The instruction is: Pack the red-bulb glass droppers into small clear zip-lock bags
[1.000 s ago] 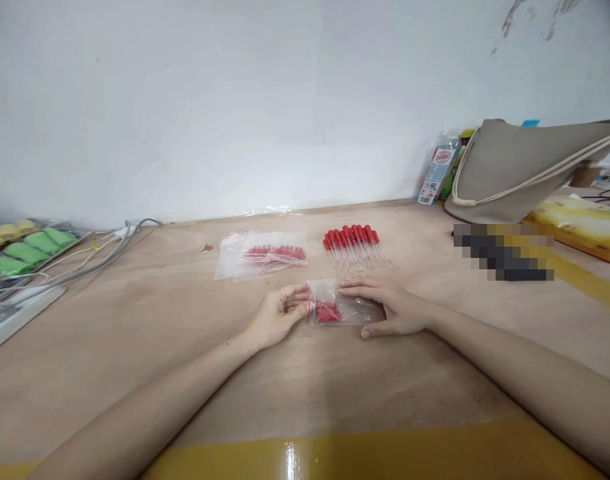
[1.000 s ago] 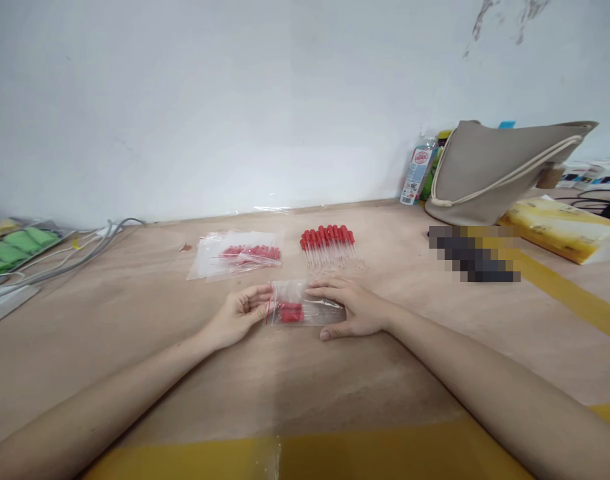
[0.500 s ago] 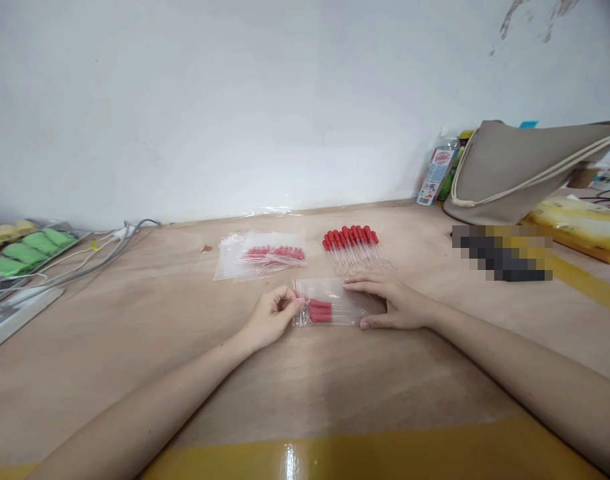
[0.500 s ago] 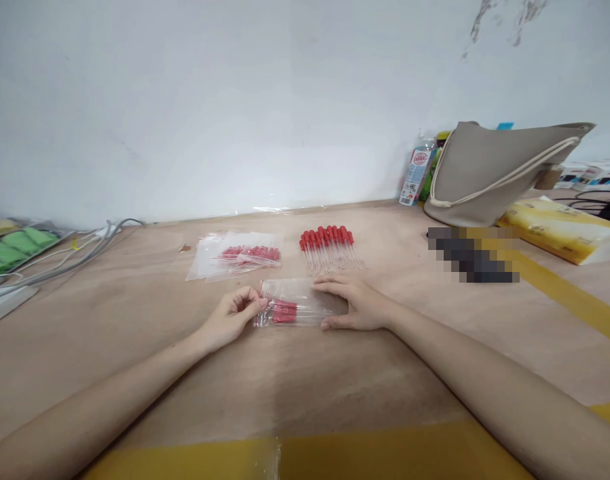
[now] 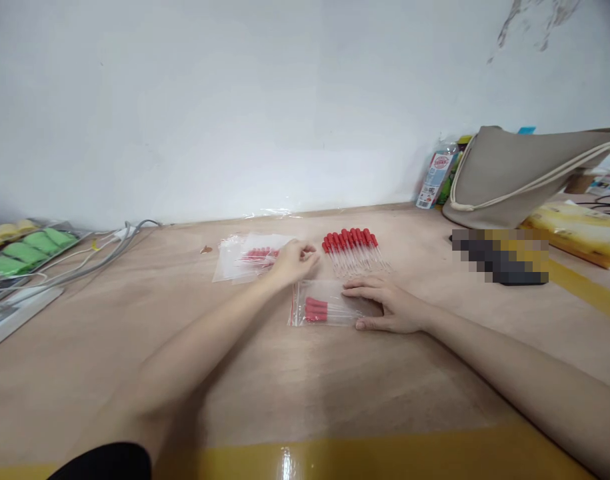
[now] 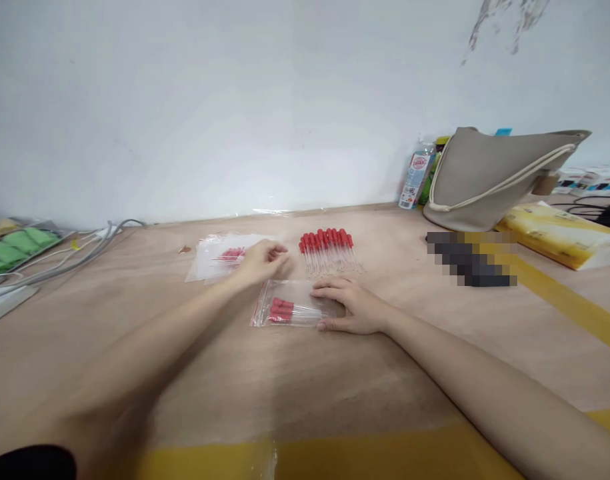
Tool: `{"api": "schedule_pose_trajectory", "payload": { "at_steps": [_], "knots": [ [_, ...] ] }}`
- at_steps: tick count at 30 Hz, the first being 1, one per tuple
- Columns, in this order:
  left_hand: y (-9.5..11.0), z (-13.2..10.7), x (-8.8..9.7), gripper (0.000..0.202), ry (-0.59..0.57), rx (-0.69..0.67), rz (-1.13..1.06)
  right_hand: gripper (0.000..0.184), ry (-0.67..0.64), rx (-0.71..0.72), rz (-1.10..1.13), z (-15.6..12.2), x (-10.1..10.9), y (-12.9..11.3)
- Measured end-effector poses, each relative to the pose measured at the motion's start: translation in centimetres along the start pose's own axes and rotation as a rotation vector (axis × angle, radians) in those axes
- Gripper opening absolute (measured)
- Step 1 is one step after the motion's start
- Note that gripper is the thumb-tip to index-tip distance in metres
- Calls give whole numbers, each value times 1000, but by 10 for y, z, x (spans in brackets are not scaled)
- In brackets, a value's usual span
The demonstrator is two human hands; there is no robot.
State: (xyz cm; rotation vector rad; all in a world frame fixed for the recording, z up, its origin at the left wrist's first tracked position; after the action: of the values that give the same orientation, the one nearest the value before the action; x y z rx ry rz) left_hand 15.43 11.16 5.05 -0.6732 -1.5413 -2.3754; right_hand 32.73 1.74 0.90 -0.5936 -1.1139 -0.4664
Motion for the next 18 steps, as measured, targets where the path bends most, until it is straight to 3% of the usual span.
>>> {"api": "schedule_pose_trajectory", "payload": {
  "at_steps": [4,9,13,18],
  "knots": [
    [-10,46,-34,25,12,107,-21,62,-8,4,-9,0,0,0],
    [-26,74,-61,30,13,223,-102,63,-13,9,-7,1,0,-1],
    [-38,77,-60,31,60,288,-209,63,-15,12,0,2,0,-1],
    [-42,66,-37,30,202,296,-405,63,0,9,-6,1,0,0]
  ]
}}
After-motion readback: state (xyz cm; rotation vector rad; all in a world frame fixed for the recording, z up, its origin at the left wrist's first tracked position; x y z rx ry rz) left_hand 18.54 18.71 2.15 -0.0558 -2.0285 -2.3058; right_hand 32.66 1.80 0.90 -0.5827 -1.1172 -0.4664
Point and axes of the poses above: each hand's wrist, its own z-axis towards the middle knuckle, its own x-axis out of the back of the hand, y = z × x, the point moved 7 cm from there along z, towards the middle knuckle, and after that the axes turned 14 degrees about -z, right-handed, at the moved point
